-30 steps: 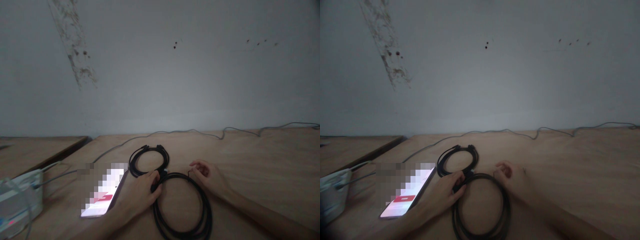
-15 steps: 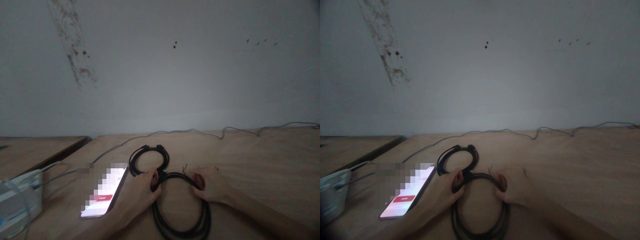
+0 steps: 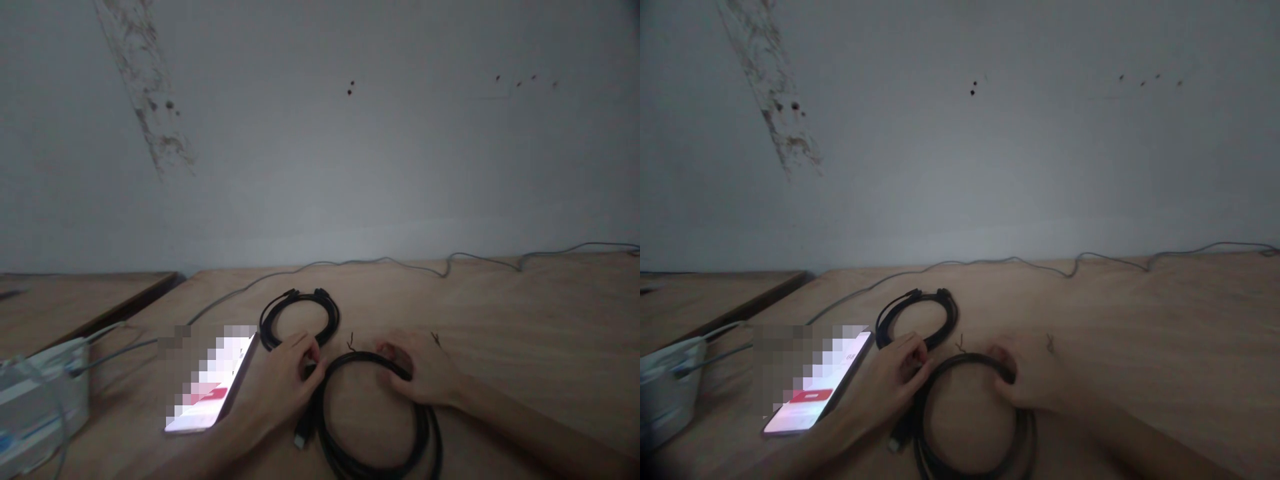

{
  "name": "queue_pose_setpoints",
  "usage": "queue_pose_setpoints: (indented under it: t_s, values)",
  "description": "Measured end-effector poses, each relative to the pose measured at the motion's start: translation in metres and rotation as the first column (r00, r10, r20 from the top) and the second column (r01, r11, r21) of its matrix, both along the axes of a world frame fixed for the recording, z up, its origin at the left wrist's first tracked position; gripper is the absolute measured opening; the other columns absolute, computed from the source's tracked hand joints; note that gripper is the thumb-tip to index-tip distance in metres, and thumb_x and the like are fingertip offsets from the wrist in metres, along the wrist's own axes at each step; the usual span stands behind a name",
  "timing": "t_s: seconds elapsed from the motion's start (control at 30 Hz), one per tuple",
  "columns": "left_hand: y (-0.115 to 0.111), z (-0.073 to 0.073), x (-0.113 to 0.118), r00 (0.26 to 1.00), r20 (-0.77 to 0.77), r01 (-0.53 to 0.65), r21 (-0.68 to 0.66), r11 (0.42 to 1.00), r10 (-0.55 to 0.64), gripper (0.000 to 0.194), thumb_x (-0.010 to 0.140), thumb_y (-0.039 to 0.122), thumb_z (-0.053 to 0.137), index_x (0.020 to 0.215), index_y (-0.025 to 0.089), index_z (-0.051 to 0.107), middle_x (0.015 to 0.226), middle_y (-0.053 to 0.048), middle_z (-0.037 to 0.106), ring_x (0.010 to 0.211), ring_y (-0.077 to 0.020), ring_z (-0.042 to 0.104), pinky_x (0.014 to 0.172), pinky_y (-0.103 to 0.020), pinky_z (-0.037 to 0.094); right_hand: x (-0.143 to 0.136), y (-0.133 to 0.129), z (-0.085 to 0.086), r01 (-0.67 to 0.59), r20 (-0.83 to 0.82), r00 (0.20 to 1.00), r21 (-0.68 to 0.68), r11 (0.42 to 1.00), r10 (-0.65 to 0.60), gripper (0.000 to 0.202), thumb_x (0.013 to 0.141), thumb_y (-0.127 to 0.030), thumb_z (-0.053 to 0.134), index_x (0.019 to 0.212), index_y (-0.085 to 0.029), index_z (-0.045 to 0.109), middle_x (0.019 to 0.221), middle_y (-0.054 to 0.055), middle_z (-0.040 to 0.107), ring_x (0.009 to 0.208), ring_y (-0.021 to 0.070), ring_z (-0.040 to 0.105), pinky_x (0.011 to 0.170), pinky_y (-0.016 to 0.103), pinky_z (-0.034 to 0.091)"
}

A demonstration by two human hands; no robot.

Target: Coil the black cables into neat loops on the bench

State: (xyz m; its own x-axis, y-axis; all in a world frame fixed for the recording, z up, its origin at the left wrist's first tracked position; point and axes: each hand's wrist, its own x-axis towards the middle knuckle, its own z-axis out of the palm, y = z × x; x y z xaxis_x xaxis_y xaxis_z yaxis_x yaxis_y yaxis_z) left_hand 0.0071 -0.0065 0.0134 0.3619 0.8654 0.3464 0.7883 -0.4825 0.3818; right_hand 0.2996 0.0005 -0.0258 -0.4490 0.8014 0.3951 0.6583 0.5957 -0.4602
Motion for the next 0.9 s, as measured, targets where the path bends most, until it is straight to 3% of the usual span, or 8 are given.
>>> queue_pose_setpoints:
  t_s: [0.1,0.17,0.33,0.43,0.53,0.67,0.8,0.9]
  values:
    - [0.0,-0.001,0.0,1.0,0.014,0.017,-0.021,1.0,-0.017,0.012,0.093,0.031,0.055,0.087,0.02,0.057,0.091,-0.003,0.066,0.083,-0.0204,0.06,0.072,-0.03,0.041,0.001,-0.001,0.001,-0.039,-0.001,0.999,-0.023,0.999,0.039,0.034,0.071,-0.016,0.065,0.102,-0.027,0.068,0.087,-0.002,0.072,0.079,0.0194,0.065,0.075,0.031,0.047]
    - [0.0,-0.001,-0.001,0.999,0.022,0.027,-0.041,0.999,-0.026,0.018,0.098,0.034,0.049,0.091,0.021,0.058,0.091,-0.004,0.066,0.082,-0.0206,0.061,0.073,-0.031,0.042,0.0,0.002,-0.001,-0.053,-0.022,0.998,-0.031,0.998,0.052,0.03,0.076,-0.015,0.061,0.103,-0.028,0.069,0.089,-0.002,0.072,0.082,0.019,0.066,0.076,0.03,0.047]
    - [0.0,0.0,-0.001,0.999,0.022,0.042,-0.085,0.996,-0.04,0.027,0.103,0.038,0.042,0.092,0.02,0.06,0.09,-0.004,0.067,0.082,-0.0207,0.061,0.073,-0.032,0.042,0.0,0.011,-0.008,0.015,-0.066,0.998,0.0,1.0,-0.014,0.02,0.091,-0.033,0.062,0.11,-0.03,0.069,0.104,0.0,0.074,0.093,0.0211,0.067,0.084,0.034,0.047]
    - [0.0,0.002,0.0,0.999,-0.017,0.035,-0.116,0.993,-0.037,0.024,0.099,0.038,0.049,0.088,0.02,0.06,0.086,-0.004,0.066,0.079,-0.0208,0.06,0.07,-0.031,0.041,0.001,0.009,-0.005,0.087,-0.034,0.996,0.039,0.995,-0.086,0.02,0.084,-0.039,0.068,0.099,-0.025,0.066,0.094,0.002,0.072,0.082,0.0208,0.064,0.075,0.033,0.046]
    - [0.001,0.002,0.001,0.998,-0.05,0.03,-0.125,0.992,-0.036,0.023,0.095,0.038,0.054,0.083,0.02,0.061,0.083,-0.003,0.065,0.077,-0.0203,0.059,0.068,-0.03,0.04,0.002,0.002,-0.001,0.141,0.077,0.986,0.058,0.988,-0.145,0.019,0.075,-0.032,0.07,0.087,-0.024,0.059,0.078,-0.001,0.066,0.068,0.0185,0.058,0.066,0.031,0.04]
    - [0.003,0.001,-0.001,0.997,-0.075,0.027,-0.129,0.991,-0.036,0.025,0.093,0.039,0.055,0.08,0.02,0.061,0.078,-0.002,0.064,0.073,-0.0192,0.058,0.066,-0.029,0.039,0.001,-0.001,-0.001,0.16,0.163,0.972,0.069,0.985,-0.169,0.016,0.069,-0.026,0.068,0.081,-0.023,0.058,0.074,-0.001,0.063,0.066,0.0176,0.054,0.064,0.031,0.035]
    - [0.002,0.001,0.001,0.997,-0.078,0.012,-0.156,0.988,-0.024,0.034,0.097,0.044,0.049,0.075,0.02,0.058,0.071,-0.001,0.063,0.066,-0.0179,0.057,0.061,-0.028,0.036,0.001,0.005,-0.006,0.117,0.078,0.99,0.036,0.992,-0.12,0.007,0.08,-0.021,0.06,0.085,-0.024,0.062,0.076,-0.001,0.066,0.07,0.0172,0.057,0.067,0.03,0.039]
    - [0.001,0.004,0.001,0.999,-0.038,0.021,-0.161,0.987,-0.028,0.041,0.102,0.045,0.04,0.073,0.02,0.056,0.071,-0.001,0.063,0.066,-0.018,0.058,0.06,-0.028,0.035,0.0,0.008,-0.006,0.14,0.029,0.99,0.018,0.99,-0.141,0.007,0.089,-0.028,0.058,0.089,-0.024,0.064,0.081,0.0,0.068,0.069,0.0173,0.059,0.067,0.03,0.04]
